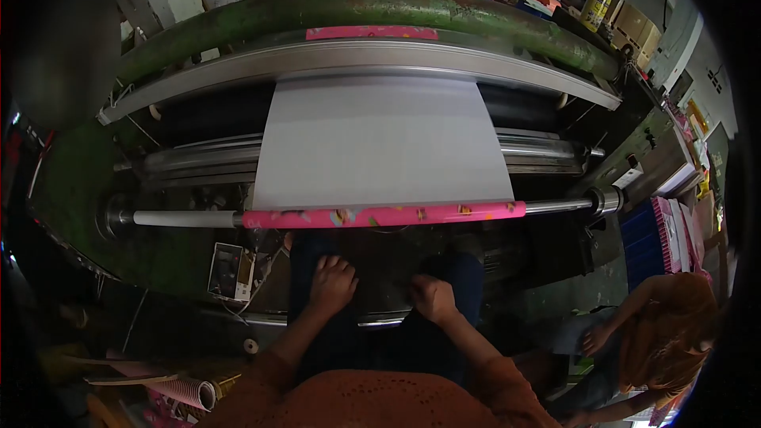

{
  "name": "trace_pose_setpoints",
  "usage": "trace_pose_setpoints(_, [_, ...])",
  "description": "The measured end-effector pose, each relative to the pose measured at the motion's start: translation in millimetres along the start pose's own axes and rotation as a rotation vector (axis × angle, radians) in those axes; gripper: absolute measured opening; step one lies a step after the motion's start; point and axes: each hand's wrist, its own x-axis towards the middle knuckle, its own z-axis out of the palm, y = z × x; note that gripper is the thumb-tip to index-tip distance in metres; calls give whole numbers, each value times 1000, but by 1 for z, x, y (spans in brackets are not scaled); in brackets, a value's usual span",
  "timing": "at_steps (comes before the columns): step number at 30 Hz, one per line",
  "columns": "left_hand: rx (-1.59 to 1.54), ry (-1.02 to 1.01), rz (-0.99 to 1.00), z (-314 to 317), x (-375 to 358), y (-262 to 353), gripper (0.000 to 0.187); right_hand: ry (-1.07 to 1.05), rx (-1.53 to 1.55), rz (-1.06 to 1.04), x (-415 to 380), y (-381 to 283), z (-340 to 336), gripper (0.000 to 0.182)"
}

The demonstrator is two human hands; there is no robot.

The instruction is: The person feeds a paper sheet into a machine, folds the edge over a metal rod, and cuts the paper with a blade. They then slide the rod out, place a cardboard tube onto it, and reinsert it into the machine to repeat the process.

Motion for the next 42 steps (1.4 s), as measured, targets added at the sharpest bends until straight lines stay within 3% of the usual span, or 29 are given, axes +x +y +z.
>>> trace_pose_setpoints(12, [26, 28, 22, 4, -3, 4, 15, -57, -25, 23, -4, -7, -6, 12])
trace_pose_setpoints(17, [-87, 71, 5, 8, -1, -2, 14, -134, 138, 52, 10, -34, -38, 10])
trace_pose_setpoints(19, [-159, 102, -27, 8, 0, -2, 15, -117, 293, 10, 36, -68, -72, 7])
trace_pose_setpoints(24, [-309, 116, -84, -14, 6, -2, 13, 66, 313, -339, 151, -161, -120, 5])
trace_pose_setpoints(26, [-198, 388, 121, -38, 8, 2, 19, 25, 287, -392, 206, -182, -109, 5])
trace_pose_setpoints(27, [-198, 387, 110, -54, 9, 4, 19, -5, 249, -407, 231, -190, -97, 5])
trace_pose_setpoints(29, [-98, 657, 207, -88, 14, 6, 29, -67, 248, -413, 269, -200, -69, 6])
trace_pose_setpoints(33, [3, 571, 83, -142, 32, -3, 40, -108, 95, -447, 292, -212, -35, 8])
trace_pose_setpoints(35, [110, 421, -28, -154, 41, -12, 43, -88, 51, -468, 291, -214, -29, 7])
trace_pose_setpoints(39, [200, 311, 75, -147, 54, -31, 47, -72, -77, -570, 297, -215, -25, 8])
trace_pose_setpoints(42, [168, 280, 155, -150, 58, -36, 45, -180, -332, -639, 312, -236, -23, 8])
